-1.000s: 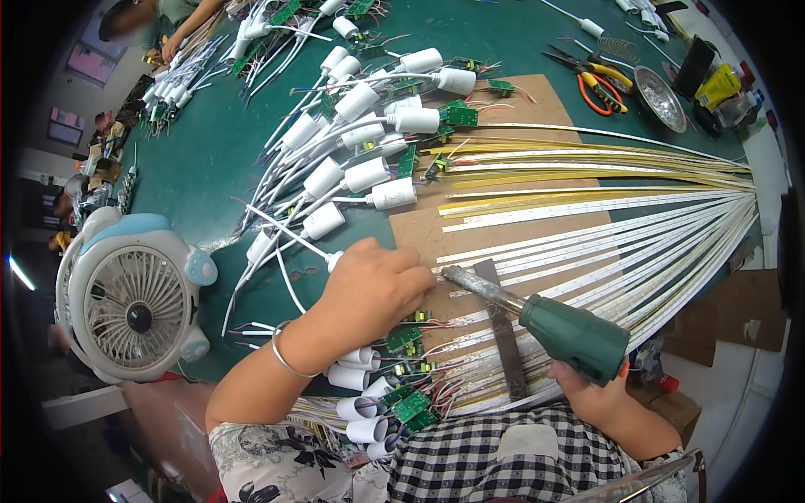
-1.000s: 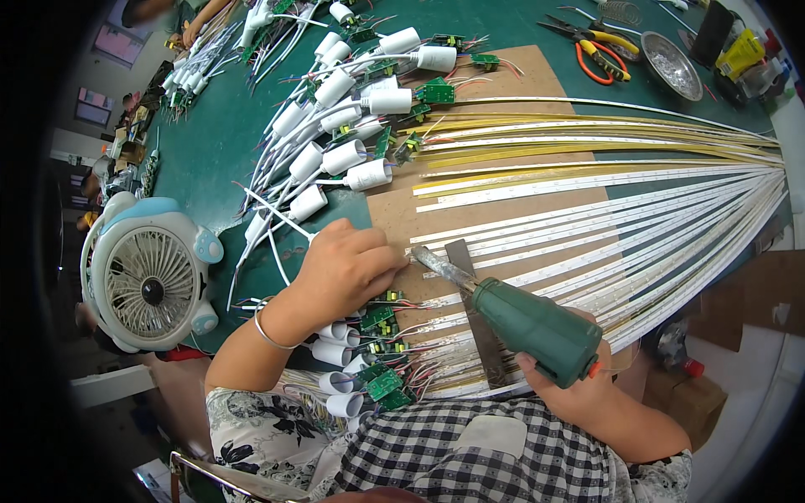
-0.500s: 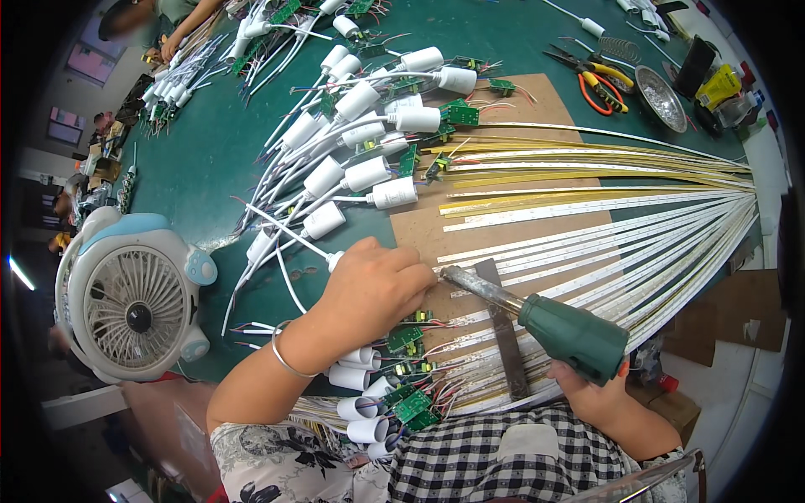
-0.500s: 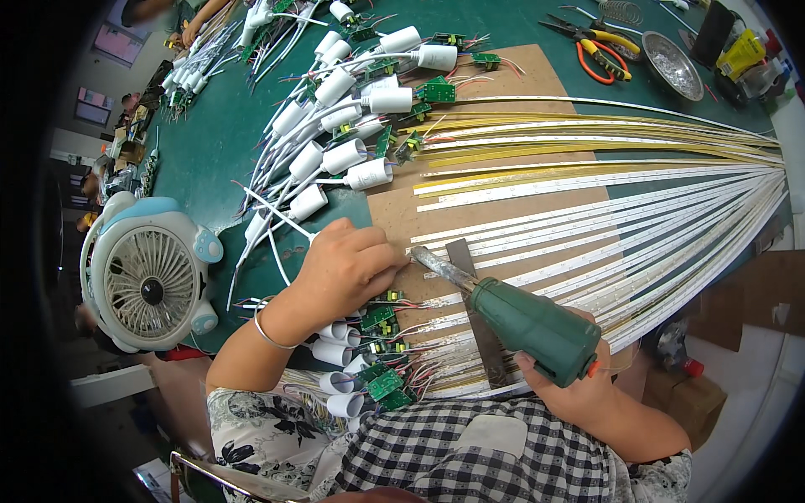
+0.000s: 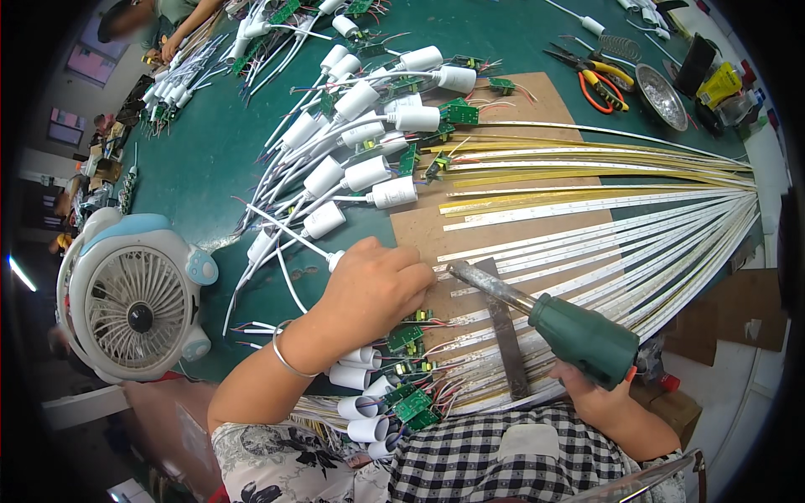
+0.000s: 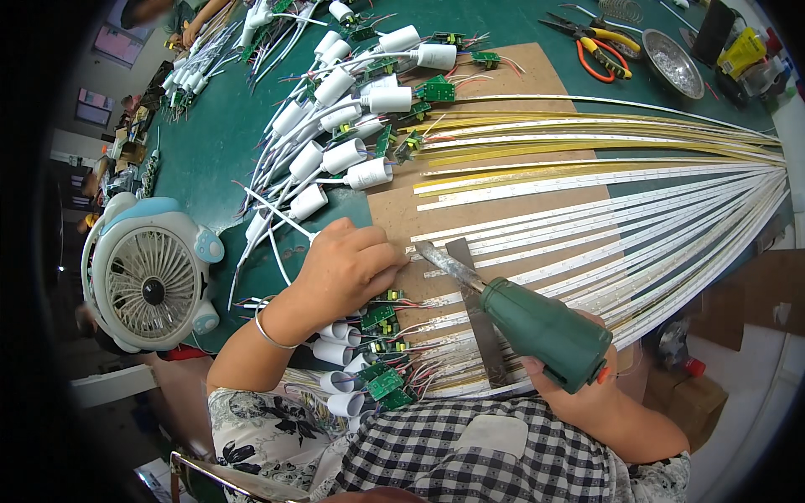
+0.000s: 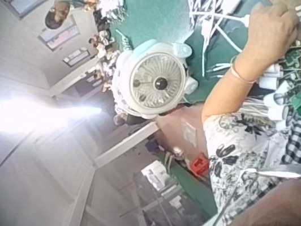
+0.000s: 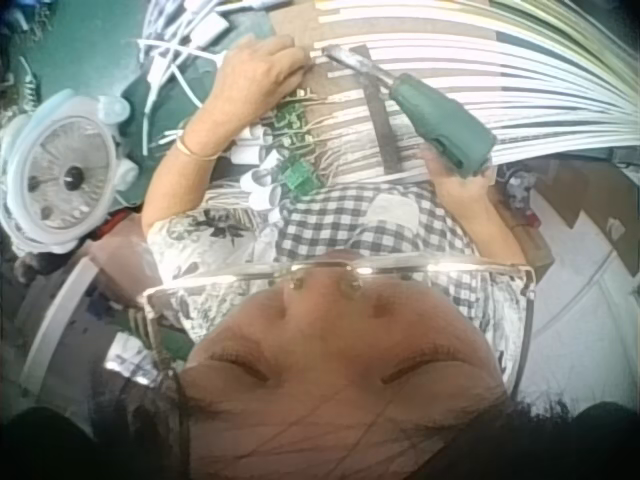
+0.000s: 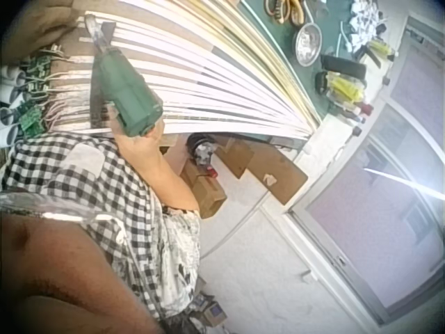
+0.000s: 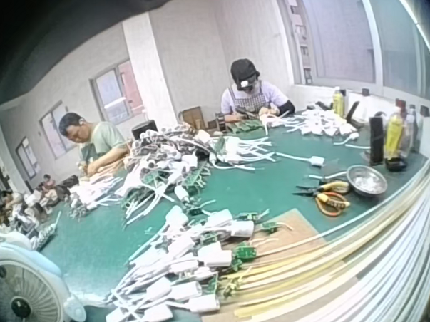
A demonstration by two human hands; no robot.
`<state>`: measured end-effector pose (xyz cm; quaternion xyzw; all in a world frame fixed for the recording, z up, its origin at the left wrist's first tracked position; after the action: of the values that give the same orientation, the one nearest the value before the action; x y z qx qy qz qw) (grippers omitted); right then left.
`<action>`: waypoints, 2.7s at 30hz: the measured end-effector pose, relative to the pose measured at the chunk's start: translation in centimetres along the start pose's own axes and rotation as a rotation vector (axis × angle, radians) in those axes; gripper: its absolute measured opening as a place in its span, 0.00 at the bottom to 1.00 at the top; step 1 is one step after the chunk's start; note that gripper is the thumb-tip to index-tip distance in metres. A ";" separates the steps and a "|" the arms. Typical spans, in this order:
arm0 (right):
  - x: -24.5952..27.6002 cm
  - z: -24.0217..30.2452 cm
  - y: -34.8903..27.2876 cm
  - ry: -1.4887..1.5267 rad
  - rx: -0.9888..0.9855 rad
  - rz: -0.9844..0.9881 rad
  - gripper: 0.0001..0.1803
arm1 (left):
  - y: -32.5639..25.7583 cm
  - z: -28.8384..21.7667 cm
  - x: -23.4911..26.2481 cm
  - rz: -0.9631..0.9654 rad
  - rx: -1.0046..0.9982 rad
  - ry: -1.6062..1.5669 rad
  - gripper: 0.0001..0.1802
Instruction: Assembling electronic light components using a heat tool and ruler at a factory workbench.
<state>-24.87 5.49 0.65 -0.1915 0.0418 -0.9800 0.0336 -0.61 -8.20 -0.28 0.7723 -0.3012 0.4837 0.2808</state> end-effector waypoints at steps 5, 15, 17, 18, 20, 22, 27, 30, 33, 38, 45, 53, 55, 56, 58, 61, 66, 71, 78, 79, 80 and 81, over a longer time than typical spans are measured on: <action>0.1 -0.1 -0.2 -0.028 0.019 0.016 0.15 | 0.0 0.0 0.0 -0.007 0.001 0.006 0.11; 0.2 -1.1 -0.9 0.064 0.008 0.006 0.23 | 0.2 -0.1 0.2 -0.019 0.002 0.035 0.10; 0.3 -0.8 -0.7 0.004 0.054 0.047 0.24 | 0.1 -0.2 0.2 -0.020 0.003 0.051 0.09; 0.3 -0.7 -0.7 -0.032 0.078 0.046 0.24 | 0.2 -0.2 0.2 -0.019 0.003 0.057 0.09; 0.4 -0.3 -0.6 -0.085 0.117 0.053 0.23 | 0.2 -0.2 0.3 -0.019 0.001 0.068 0.09; 0.4 0.0 -0.4 -0.120 0.151 0.066 0.23 | 0.3 -0.3 0.3 -0.023 -0.002 0.075 0.09; 0.2 -0.4 -0.3 0.017 0.062 0.015 0.21 | 0.4 -0.1 0.2 -0.027 -0.001 0.074 0.09; 0.3 -0.1 -0.1 -0.042 0.116 0.033 0.20 | 0.5 -0.1 0.1 -0.035 0.010 0.059 0.09; 0.3 0.1 0.0 -0.062 0.121 0.034 0.19 | 0.6 0.0 -0.1 -0.041 0.027 0.030 0.09; 0.0 0.0 0.0 0.028 0.009 0.021 0.17 | 0.7 0.4 -0.4 -0.006 0.091 -0.040 0.08; -0.3 0.0 0.1 0.004 0.062 0.047 0.19 | 0.9 0.8 -0.6 0.101 0.233 -0.100 0.05; -0.5 -0.5 0.0 0.037 0.018 0.053 0.22 | 1.3 1.2 -1.0 0.190 0.311 -0.120 0.04; -0.5 -0.5 0.0 0.028 0.032 0.041 0.22 | 1.5 1.1 -1.0 0.194 0.313 -0.106 0.04; -0.5 -0.4 0.1 0.021 0.041 0.037 0.21 | 1.5 1.1 -1.0 0.197 0.317 -0.109 0.04; -0.5 -0.5 0.1 0.037 0.048 0.027 0.21 | 1.4 1.2 -1.0 0.203 0.325 -0.113 0.03; -0.4 -0.9 -0.2 0.132 -0.009 -0.012 0.20 | 1.4 1.1 -1.1 0.204 0.334 -0.127 0.03; 0.4 -1.1 -0.6 0.104 -0.039 -0.035 0.19 | 1.5 1.1 -1.0 0.215 0.337 -0.138 0.03; 0.3 -1.3 -0.8 0.194 -0.092 -0.080 0.18 | 1.5 1.1 -1.1 0.203 0.336 -0.153 0.03; 0.1 -1.2 -0.4 0.106 -0.073 0.006 0.18 | 1.4 1.3 -0.9 0.199 0.308 -0.216 0.03; 0.0 -1.1 -0.4 0.124 -0.086 0.005 0.18 | 1.4 1.3 -0.9 0.199 0.305 -0.225 0.03; 0.0 -1.0 -0.3 0.125 -0.086 0.002 0.18 | 1.4 1.4 -1.0 0.197 0.308 -0.226 0.03; -0.1 -0.9 -0.2 0.127 -0.085 0.004 0.17 | 1.4 1.4 -1.1 0.196 0.315 -0.226 0.03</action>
<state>-25.15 5.79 -0.21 -0.1300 0.0858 -0.9875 0.0247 -1.19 -9.90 -1.56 0.8230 -0.3251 0.4600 0.0729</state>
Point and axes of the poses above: each hand's wrist, its own y-axis towards the middle knuckle, its own x-axis out of the back of the hand, z = x × y, the point moved 5 cm from there along y, towards the middle knuckle, and after that the axes turned 4 degrees about x, right-handed, at the moved point
